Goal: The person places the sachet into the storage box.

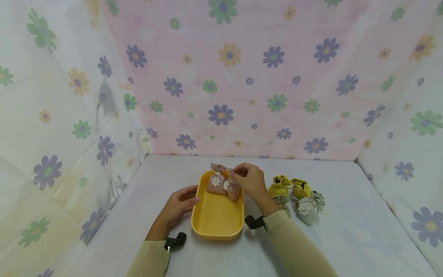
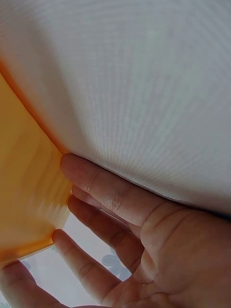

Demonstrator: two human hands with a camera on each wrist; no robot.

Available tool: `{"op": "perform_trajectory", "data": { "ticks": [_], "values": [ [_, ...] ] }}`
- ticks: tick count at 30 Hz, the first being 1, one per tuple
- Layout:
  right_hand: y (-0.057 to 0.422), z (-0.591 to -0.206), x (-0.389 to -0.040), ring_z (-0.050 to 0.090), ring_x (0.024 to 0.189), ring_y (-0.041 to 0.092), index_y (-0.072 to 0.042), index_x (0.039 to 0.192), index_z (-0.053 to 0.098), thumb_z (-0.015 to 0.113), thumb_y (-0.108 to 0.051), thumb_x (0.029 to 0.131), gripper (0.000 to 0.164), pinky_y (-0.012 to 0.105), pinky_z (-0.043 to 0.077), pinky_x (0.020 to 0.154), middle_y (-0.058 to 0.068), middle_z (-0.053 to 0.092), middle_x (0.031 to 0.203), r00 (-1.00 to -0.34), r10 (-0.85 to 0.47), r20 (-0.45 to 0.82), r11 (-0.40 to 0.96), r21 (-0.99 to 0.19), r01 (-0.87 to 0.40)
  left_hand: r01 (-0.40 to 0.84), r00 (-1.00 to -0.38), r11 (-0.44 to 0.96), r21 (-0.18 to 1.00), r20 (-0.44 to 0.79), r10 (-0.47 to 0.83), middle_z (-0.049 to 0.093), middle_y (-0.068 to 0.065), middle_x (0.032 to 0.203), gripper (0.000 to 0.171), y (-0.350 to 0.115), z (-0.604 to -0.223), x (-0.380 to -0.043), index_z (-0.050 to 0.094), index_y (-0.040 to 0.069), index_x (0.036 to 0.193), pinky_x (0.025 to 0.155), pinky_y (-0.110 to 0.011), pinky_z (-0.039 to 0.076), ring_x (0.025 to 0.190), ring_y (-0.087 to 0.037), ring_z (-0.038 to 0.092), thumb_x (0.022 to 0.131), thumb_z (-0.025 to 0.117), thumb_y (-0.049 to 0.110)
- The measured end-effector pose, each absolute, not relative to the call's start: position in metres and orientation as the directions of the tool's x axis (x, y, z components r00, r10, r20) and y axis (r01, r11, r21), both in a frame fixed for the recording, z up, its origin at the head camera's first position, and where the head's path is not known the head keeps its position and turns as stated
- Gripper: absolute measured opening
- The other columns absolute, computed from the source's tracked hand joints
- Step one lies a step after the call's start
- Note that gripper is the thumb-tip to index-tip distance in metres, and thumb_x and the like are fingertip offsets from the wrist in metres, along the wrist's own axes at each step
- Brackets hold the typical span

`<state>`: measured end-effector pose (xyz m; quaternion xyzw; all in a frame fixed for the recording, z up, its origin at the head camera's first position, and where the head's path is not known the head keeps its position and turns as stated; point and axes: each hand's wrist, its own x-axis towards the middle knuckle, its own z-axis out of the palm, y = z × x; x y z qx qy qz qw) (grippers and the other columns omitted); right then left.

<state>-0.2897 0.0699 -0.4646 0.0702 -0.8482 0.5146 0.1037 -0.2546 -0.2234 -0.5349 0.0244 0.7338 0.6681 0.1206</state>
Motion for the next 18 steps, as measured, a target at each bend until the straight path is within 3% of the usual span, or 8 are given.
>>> {"op": "perform_trajectory", "data": {
  "ticks": [18],
  "values": [
    [0.076, -0.448, -0.276, 0.069, 0.083, 0.015, -0.018, 0.099, 0.075, 0.078, -0.023, 0.093, 0.009, 0.031, 0.063, 0.07, -0.003, 0.072, 0.09, -0.947, -0.05, 0.317, 0.478, -0.825, -0.302, -0.132, -0.971, 0.1, 0.986, -0.149, 0.185, 0.063, -0.001, 0.144, 0.056, -0.223, -0.537, -0.256, 0.062, 0.023, 0.142, 0.099, -0.034, 0.059, 0.129, -0.024, 0.063, 0.09, 0.082, 0.027]
  ]
}}
